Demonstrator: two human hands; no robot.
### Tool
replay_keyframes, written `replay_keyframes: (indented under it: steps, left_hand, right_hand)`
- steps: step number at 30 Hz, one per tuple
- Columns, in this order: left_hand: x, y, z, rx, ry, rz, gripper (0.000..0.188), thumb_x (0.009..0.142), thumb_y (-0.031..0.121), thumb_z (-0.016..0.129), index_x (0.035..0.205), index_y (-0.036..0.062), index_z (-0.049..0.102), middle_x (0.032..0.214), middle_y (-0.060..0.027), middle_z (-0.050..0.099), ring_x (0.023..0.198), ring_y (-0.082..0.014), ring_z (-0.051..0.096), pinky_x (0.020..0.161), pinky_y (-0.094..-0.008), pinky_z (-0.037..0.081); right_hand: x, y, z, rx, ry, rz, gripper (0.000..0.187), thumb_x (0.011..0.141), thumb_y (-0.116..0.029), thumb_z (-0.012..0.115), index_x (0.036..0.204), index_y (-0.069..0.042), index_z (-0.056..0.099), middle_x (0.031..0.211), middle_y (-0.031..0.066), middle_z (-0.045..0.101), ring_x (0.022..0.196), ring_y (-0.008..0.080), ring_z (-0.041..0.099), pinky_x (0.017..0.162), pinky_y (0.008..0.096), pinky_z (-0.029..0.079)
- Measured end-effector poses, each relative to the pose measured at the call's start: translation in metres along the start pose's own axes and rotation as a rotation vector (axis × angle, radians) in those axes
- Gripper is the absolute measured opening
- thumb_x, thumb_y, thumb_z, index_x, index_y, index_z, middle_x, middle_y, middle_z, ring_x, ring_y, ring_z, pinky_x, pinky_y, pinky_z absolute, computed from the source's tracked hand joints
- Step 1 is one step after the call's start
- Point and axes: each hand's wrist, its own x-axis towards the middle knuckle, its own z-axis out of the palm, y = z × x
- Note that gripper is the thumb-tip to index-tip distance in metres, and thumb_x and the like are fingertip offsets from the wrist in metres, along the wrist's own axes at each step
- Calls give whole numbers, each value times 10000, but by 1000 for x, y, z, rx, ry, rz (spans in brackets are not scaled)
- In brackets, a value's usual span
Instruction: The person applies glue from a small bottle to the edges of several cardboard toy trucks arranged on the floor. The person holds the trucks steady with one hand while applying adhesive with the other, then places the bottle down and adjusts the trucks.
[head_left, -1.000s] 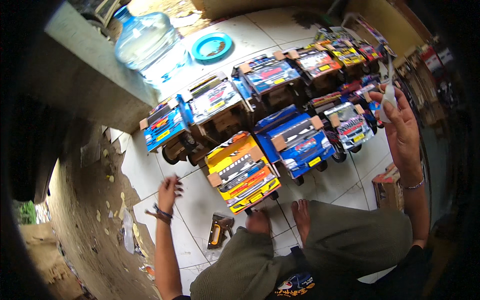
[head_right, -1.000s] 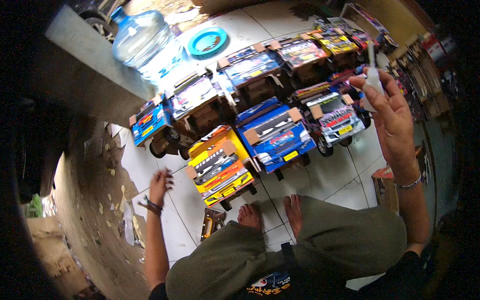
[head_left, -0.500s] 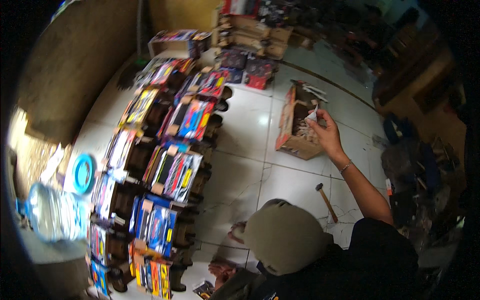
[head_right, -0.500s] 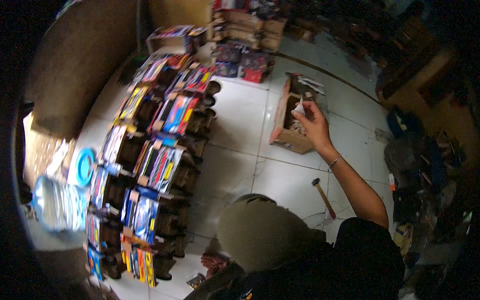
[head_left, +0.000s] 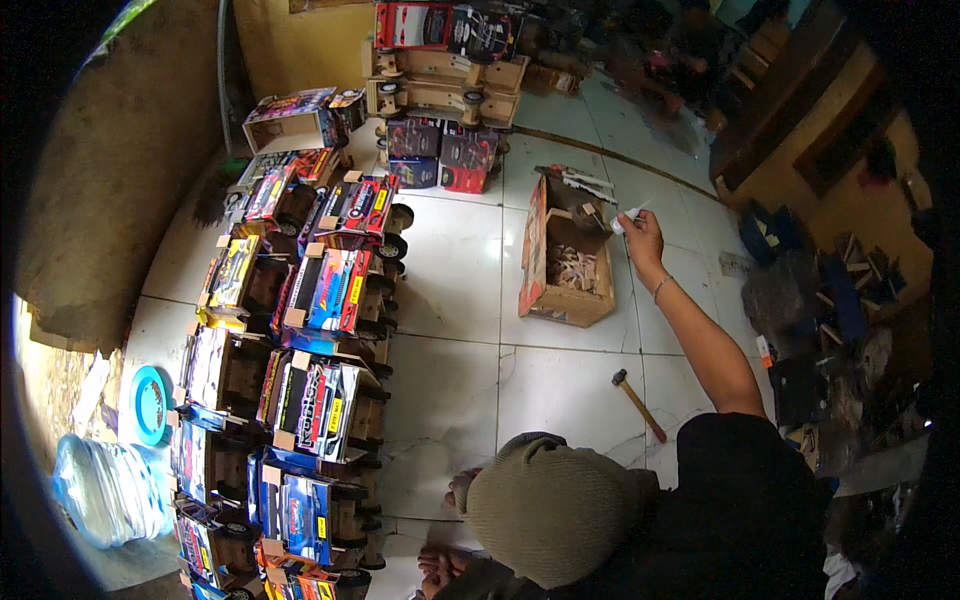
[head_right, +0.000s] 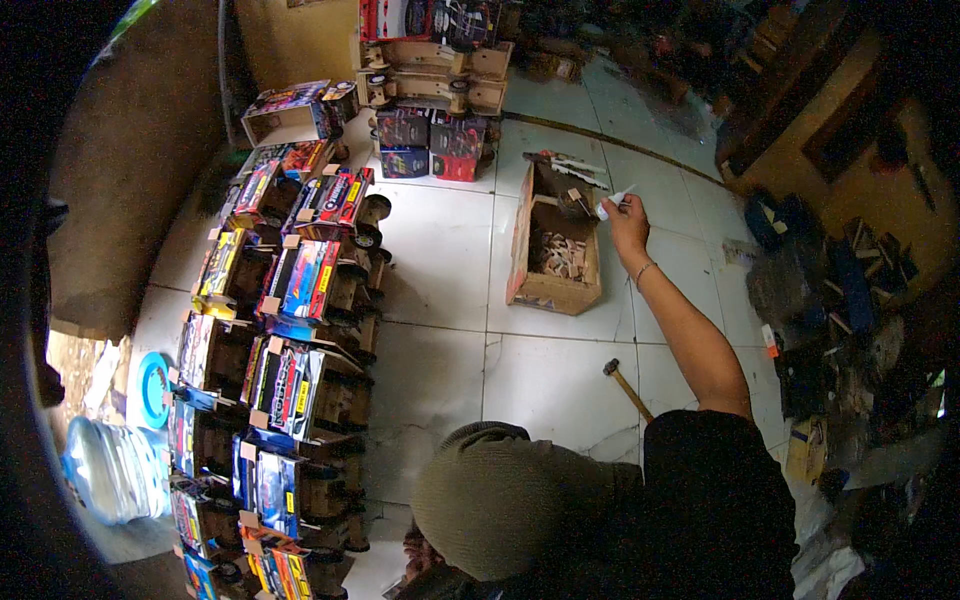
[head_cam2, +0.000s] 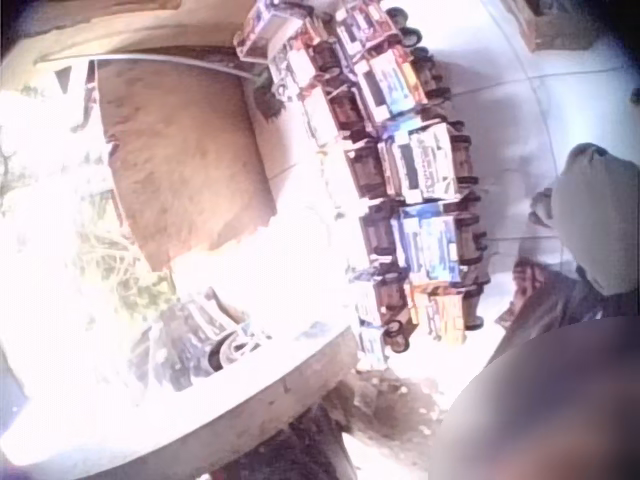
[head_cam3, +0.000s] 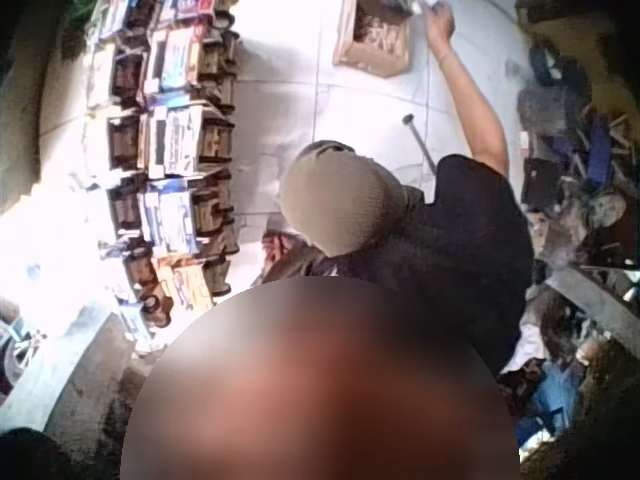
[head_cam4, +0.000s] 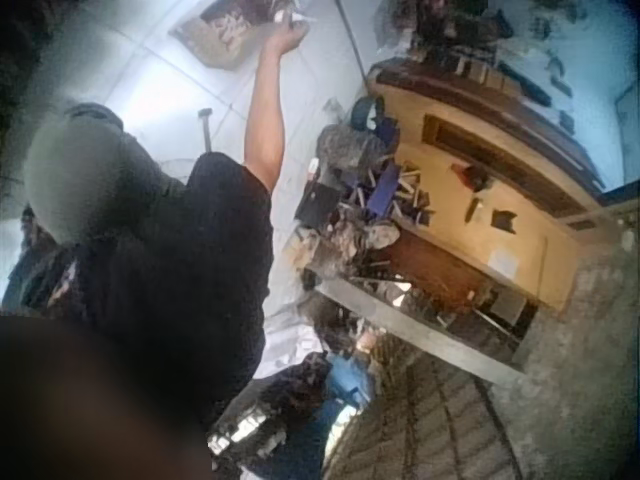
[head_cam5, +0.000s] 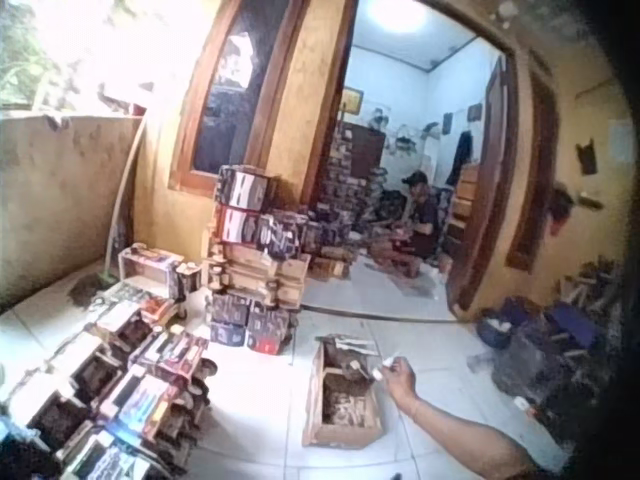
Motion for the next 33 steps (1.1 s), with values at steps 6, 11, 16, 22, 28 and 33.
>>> replay_keyframes:
  steps: [6, 11, 16, 22, 28, 33]
  left_hand:
    - [-1, 3, -1, 29, -29, -4, 435, 923, 457, 636, 1081, 55, 686, 949, -168, 705, 878, -286, 693, 761, -429, 535]
    - [-6, 3, -2, 49, -48, -2, 432, 920, 456, 634, 1089, 61, 683, 963, -170, 700, 885, -292, 691, 765, -433, 536]
    - [-10, 1, -4, 69, -62, -4, 430, 918, 455, 632, 1097, 67, 679, 977, -173, 695, 893, -299, 689, 768, -437, 538]
    - [-12, 3, -8, 84, -69, -23, 427, 915, 453, 629, 1107, 74, 675, 994, -176, 689, 903, -307, 686, 772, -441, 540]
    - [-18, -3, -11, 101, -96, -35, 425, 912, 452, 627, 1116, 82, 671, 1011, -179, 683, 912, -315, 683, 776, -446, 542]
    - [-26, -9, -16, 122, -143, -47, 424, 909, 451, 625, 1124, 88, 667, 1025, -182, 678, 920, -322, 681, 779, -450, 543]
  right_hand:
    - [-49, 33, -8, -112, -54, -49, 370, 900, -311, 726, 1134, -52, 604, 1011, 112, 720, 936, 235, 689, 809, 355, 518]
    - [-82, 42, 0, -101, -193, -48, 294, 950, -252, 666, 1137, -42, 581, 1017, 161, 730, 934, 281, 707, 796, 361, 529]
    - [-92, 26, -4, -95, -340, -149, 271, 951, -260, 667, 1099, -46, 590, 970, 160, 722, 889, 291, 697, 795, 395, 524]
    - [-77, 23, -22, -332, -550, -297, 260, 863, -270, 754, 1036, -92, 679, 1041, 105, 635, 950, 261, 628, 871, 384, 505]
    - [-69, 31, -28, -209, -712, -41, 296, 872, -215, 760, 1125, -74, 695, 1138, 29, 662, 1043, 135, 613, 865, 301, 505]
    - [-68, 26, -39, -202, -648, -94, 374, 857, -319, 781, 1121, -70, 692, 1113, 51, 694, 1049, 149, 630, 911, 316, 490]
